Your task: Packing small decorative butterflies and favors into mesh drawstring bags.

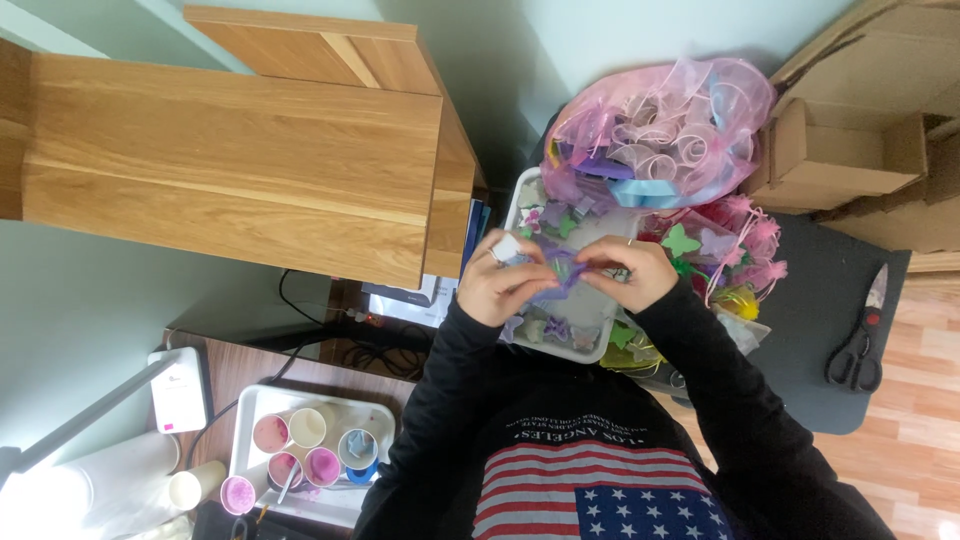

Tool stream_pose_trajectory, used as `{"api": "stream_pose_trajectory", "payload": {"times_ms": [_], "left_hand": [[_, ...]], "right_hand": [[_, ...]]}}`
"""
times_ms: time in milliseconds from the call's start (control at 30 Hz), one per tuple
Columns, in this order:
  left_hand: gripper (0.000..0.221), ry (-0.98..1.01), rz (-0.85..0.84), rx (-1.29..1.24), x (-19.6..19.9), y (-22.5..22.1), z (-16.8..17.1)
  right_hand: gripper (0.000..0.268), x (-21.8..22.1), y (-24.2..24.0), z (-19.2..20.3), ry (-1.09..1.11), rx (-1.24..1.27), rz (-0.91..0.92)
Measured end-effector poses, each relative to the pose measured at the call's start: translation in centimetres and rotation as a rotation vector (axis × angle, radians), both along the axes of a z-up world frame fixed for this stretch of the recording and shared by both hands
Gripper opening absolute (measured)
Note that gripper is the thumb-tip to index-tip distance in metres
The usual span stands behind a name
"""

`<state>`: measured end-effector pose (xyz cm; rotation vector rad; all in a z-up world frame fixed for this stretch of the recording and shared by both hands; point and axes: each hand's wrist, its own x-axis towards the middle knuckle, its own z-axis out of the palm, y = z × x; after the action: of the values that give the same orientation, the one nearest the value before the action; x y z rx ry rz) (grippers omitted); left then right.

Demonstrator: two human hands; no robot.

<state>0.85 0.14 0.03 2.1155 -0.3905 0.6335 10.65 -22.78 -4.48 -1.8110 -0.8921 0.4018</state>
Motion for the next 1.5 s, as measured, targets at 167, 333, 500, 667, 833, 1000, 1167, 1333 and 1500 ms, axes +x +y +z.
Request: {"api": "stream_pose_trajectory", "payload": {"times_ms": [167,333,500,667,833,1000,1167,1333,1500], "left_hand": [[0.019,0.095,-0.049,-0.172,-0.2,0.3,-0.9],[0.014,0.291,-0.080,-0.275,-0.6,0.8,-3.3],[0.013,0.295,-0.141,-0.362,-0.3,0.4,-3.2],[0.010,0.330,-0.110,-0.318,-0.1,0.2,-3.3],[0.015,0.402,-0.069,-0.331,0.2,-0.4,-4.4],[0.035,0.472,-0.131,-0.481,0.3,-0.3,-4.4],[0.034,0.448,-0.129,-0.342,0.3,0.3,-5.6],[0.039,0.520,-0.068,-0.350,0.2,0.0,-2.1],[0.038,0.313,0.011,-0.462,0.1,0.0,-2.0]], "right_hand": [[0.021,-0.2,-0.3,-0.3,0.003,-0.008,-0.053],[0.024,0.1,-1.6,0.4,0.028,0.055,-0.064],[0.023,0.2,-3.4,-0.6,0.288,0.258,-0.019],[0.017,0.0,-4.0,-1.2,0.384,0.259,-0.084],[0.014,-0.3,-4.1,-1.3,0.426,0.312,-0.094],[0.013,-0.4,-4.3,-1.5,0.473,0.406,-0.106],[0.014,-0.1,-5.0,-2.0,0.476,0.397,-0.136],[0.015,0.2,-6.0,-1.6,0.469,0.365,-0.182],[0.015,1.4,-8.4,-1.4,0.299,0.376,-0.277]]}}
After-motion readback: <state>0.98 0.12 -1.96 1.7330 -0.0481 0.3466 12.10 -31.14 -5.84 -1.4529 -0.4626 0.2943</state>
